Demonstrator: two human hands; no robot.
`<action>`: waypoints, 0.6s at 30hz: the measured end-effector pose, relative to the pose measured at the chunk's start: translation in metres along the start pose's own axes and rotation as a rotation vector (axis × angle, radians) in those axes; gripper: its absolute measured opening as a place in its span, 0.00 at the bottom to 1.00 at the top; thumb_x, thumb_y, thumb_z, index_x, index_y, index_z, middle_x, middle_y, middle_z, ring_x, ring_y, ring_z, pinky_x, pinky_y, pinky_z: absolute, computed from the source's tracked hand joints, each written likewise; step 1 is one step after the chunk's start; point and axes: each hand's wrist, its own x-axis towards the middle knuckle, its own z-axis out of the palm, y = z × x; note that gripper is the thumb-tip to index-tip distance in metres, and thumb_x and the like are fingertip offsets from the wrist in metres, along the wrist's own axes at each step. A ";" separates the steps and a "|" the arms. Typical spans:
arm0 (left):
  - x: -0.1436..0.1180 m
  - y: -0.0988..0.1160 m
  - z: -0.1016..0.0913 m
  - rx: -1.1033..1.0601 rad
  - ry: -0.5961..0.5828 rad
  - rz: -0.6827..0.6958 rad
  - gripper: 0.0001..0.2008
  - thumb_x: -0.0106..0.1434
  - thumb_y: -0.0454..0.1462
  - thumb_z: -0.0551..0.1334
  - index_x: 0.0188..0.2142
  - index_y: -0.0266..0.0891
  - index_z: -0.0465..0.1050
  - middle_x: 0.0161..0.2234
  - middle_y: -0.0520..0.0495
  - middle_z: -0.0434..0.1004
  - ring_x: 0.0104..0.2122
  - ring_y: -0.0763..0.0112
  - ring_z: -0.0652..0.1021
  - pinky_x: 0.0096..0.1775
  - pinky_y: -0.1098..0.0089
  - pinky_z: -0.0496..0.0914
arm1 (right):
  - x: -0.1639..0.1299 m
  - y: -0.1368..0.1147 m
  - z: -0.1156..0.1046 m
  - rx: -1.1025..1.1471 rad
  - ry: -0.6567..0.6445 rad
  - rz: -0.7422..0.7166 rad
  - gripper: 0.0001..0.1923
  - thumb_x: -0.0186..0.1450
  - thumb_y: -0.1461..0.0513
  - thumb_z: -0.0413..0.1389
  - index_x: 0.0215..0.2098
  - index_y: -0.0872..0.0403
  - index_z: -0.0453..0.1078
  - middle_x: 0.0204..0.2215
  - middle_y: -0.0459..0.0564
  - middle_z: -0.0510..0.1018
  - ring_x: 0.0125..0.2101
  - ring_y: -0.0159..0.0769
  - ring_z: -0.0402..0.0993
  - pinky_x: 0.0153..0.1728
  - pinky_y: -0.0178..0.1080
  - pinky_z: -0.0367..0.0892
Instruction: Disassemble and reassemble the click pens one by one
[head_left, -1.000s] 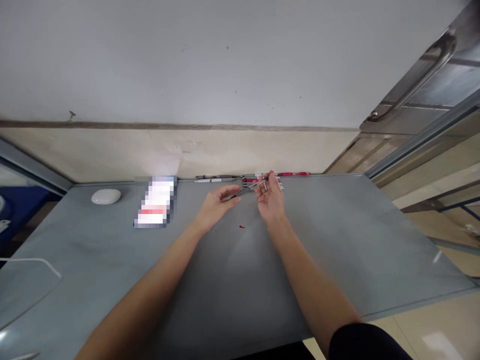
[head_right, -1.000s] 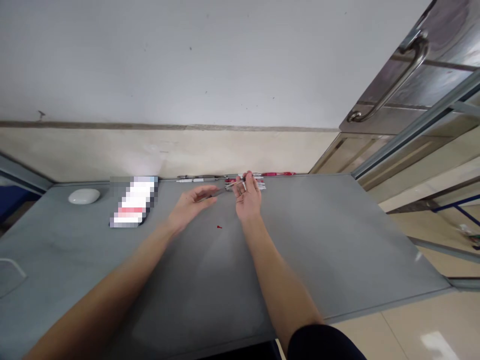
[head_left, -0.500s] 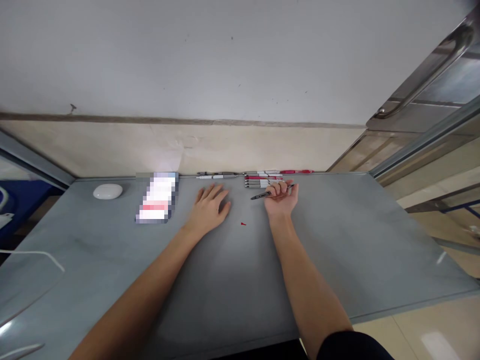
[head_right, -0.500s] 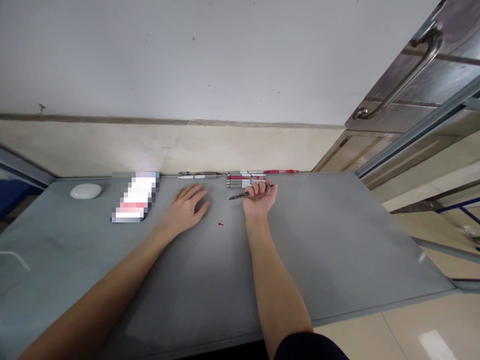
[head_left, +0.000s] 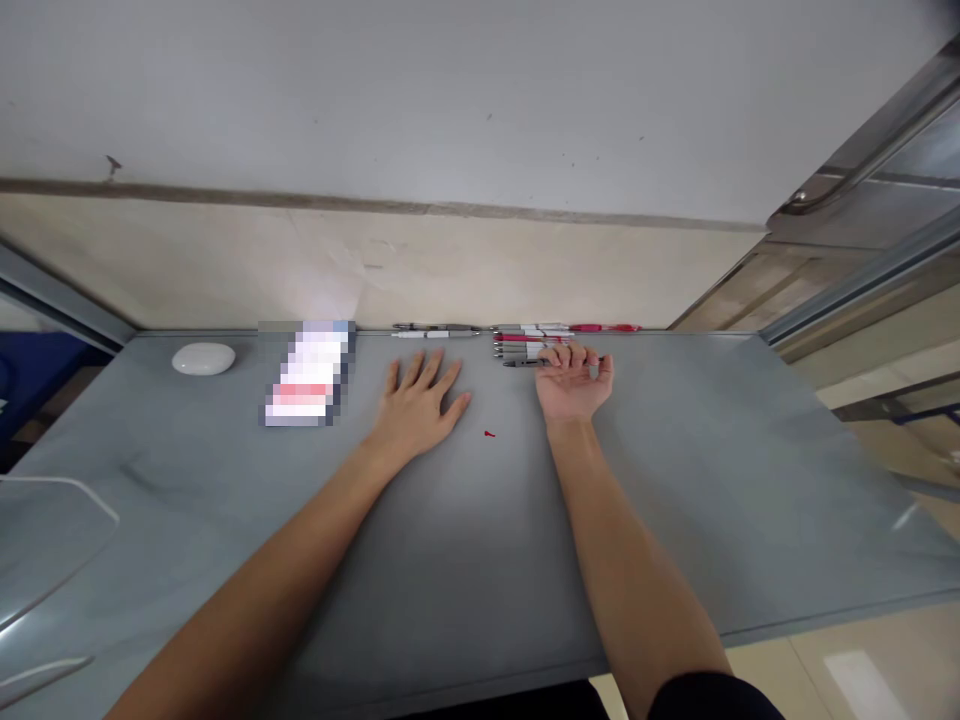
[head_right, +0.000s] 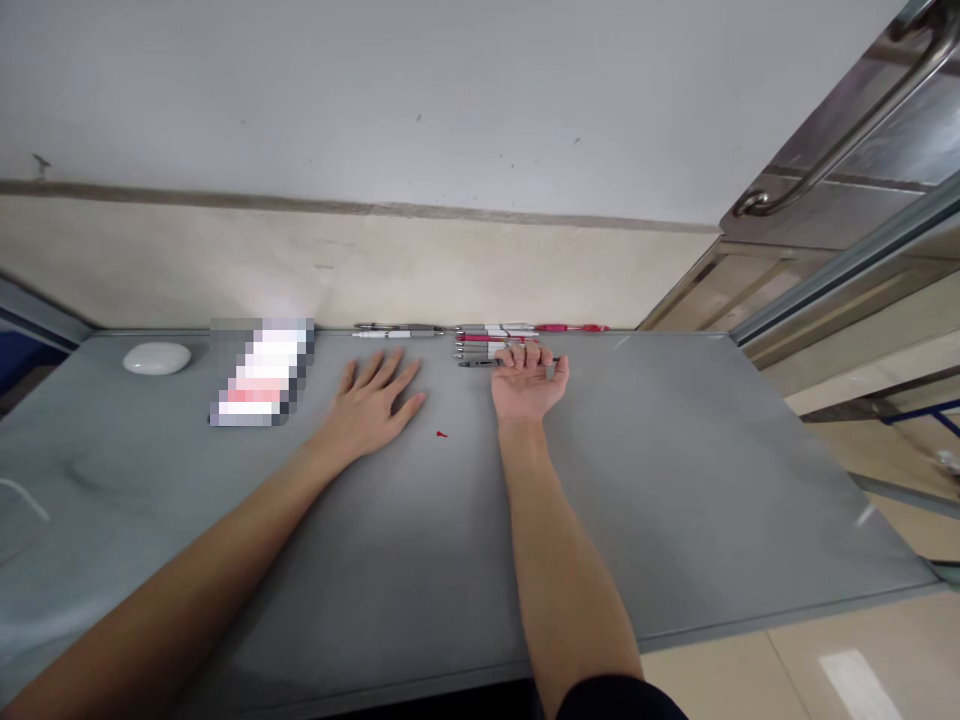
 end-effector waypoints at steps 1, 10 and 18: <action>0.000 0.000 0.000 0.002 -0.006 -0.001 0.30 0.71 0.52 0.48 0.68 0.43 0.59 0.70 0.41 0.54 0.68 0.45 0.55 0.65 0.41 0.44 | 0.000 0.000 0.001 -0.012 0.008 -0.003 0.19 0.68 0.54 0.40 0.21 0.50 0.51 0.19 0.41 0.51 0.20 0.31 0.53 0.24 0.36 0.61; 0.001 -0.001 0.001 0.018 -0.014 0.002 0.30 0.70 0.52 0.49 0.67 0.45 0.59 0.70 0.42 0.53 0.68 0.45 0.55 0.65 0.41 0.44 | 0.003 0.003 -0.002 0.087 -0.036 0.015 0.15 0.64 0.60 0.43 0.20 0.51 0.49 0.19 0.40 0.50 0.19 0.31 0.51 0.23 0.36 0.58; 0.000 0.001 0.000 0.110 -0.025 0.013 0.30 0.72 0.52 0.46 0.68 0.43 0.58 0.70 0.43 0.52 0.68 0.47 0.55 0.66 0.42 0.46 | 0.005 0.001 0.001 0.213 -0.010 0.097 0.16 0.67 0.56 0.43 0.22 0.50 0.50 0.19 0.39 0.52 0.19 0.30 0.51 0.22 0.34 0.58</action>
